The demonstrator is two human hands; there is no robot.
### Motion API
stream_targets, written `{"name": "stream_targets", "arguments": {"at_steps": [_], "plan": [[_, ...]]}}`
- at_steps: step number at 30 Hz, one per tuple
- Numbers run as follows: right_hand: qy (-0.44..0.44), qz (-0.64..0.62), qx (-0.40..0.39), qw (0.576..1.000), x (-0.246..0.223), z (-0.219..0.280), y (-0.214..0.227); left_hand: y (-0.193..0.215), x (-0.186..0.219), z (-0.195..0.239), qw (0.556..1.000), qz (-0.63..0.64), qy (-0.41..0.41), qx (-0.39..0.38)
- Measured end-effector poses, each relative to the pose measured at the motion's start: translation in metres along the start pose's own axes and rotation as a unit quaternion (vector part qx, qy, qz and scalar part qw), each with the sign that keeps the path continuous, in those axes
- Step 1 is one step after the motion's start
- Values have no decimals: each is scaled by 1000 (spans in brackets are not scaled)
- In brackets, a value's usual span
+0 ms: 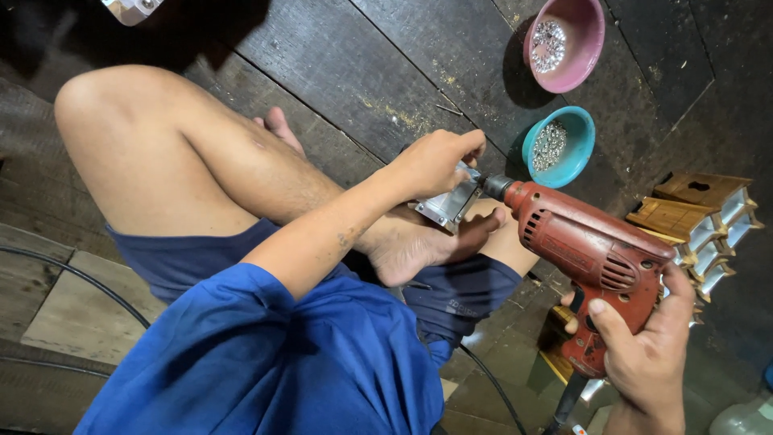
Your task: Assembling small wooden boxes by attaching metal hardware using a power drill, hammer, and screws.
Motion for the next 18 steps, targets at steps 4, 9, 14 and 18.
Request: {"name": "stream_targets", "arguments": {"at_steps": [4, 9, 14, 18], "plan": [[18, 138, -2, 990, -2, -3, 13, -2, -5, -2, 1000, -2, -12, 4], [-97, 188, -18, 977, -19, -6, -3, 11, 1, 1, 997, 58, -52, 17], [-27, 280, -49, 958, -31, -7, -8, 14, 0, 0, 996, 74, -57, 1], [-86, 200, -50, 975, -24, -6, -11, 12, -3, 4, 995, 89, -43, 14]]}}
Point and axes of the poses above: each hand's wrist, its own z-axis away from the middle knuckle, its own y-axis out of the back of the hand, x = y × z, the point moved 8 cm from there along -z, towards the middle knuckle, and after that the axes turned 4 degrees about -z, right-handed, at the moved point
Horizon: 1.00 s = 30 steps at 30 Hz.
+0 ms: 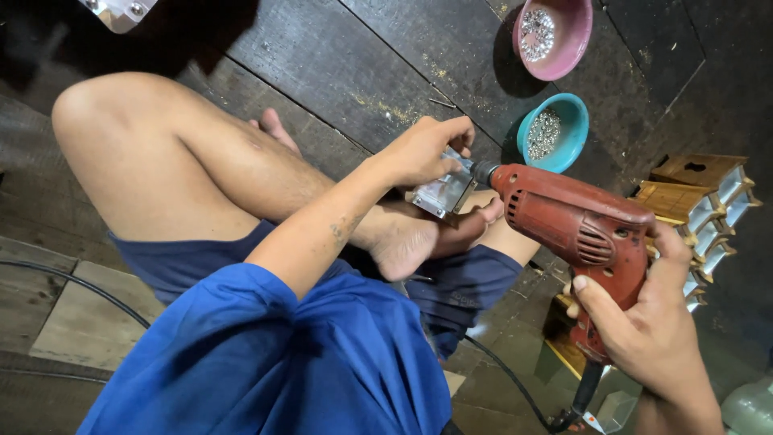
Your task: Assembling small wooden boxes by attaching metal hardware using a power drill, hammer, and screws.
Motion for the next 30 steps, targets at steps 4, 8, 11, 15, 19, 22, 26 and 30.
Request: {"name": "stream_targets", "arguments": {"at_steps": [4, 8, 11, 15, 19, 22, 26, 30], "plan": [[40, 56, 4, 998, -11, -2, 2, -8, -4, -4, 999, -40, 14, -24], [-6, -20, -16, 1000, -15, -2, -4, -10, -4, -4, 996, -84, -17, -8], [-7, -15, -20, 1000, -16, -5, -6, -8, -5, -4, 996, -87, -19, -2], [-2, -2, -17, 1000, -15, -4, -8, -11, -6, -5, 995, -97, -25, 7], [7, 6, -19, 1000, -12, -1, -7, -15, -9, -3, 995, -100, -24, 3], [53, -21, 25, 998, -13, 3, 4, -5, -3, -6, 995, -89, -43, 32], [100, 0, 97, 990, 4, 18, 28, -3, 1, 2, 998, -70, 5, 1], [165, -10, 136, 977, 21, 28, 37, -1, 7, 3, 996, -63, 43, -39]]}}
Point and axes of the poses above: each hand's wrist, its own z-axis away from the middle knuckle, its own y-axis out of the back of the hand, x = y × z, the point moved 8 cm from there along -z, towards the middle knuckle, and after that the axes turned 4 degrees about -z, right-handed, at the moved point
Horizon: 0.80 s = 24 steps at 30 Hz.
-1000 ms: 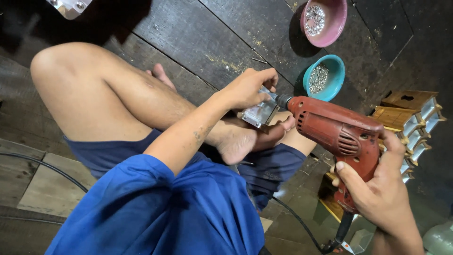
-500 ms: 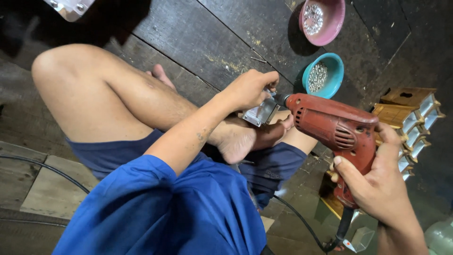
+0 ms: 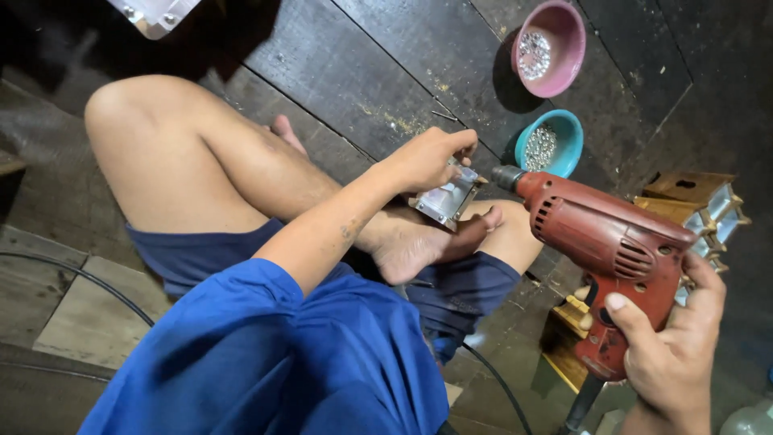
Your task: Assembling small wooden boxes by attaching metal hardware using a power drill, hammer, and screws.
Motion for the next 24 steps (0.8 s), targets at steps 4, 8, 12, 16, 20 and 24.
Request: {"name": "stream_targets", "arguments": {"at_steps": [4, 8, 12, 16, 20, 24], "plan": [[-8, -54, 17, 998, 12, 2, -6, -4, -5, -5, 1000, -4, -17, 5], [-10, -96, 2, 995, 9, 0, -16, -4, -2, -2, 1000, 25, 7, -4], [9, -89, -4, 996, 8, -6, -25, -2, 0, 1, 999, 46, 21, -8], [-91, -238, -27, 967, 4, -7, -44, -2, -4, 2, 996, 76, 47, -3], [-55, -156, -20, 986, 11, -12, -41, -2, -7, 4, 994, 85, 62, -3], [-41, -143, -21, 989, 11, -14, -42, -3, -9, 3, 995, 74, 73, -8]]}}
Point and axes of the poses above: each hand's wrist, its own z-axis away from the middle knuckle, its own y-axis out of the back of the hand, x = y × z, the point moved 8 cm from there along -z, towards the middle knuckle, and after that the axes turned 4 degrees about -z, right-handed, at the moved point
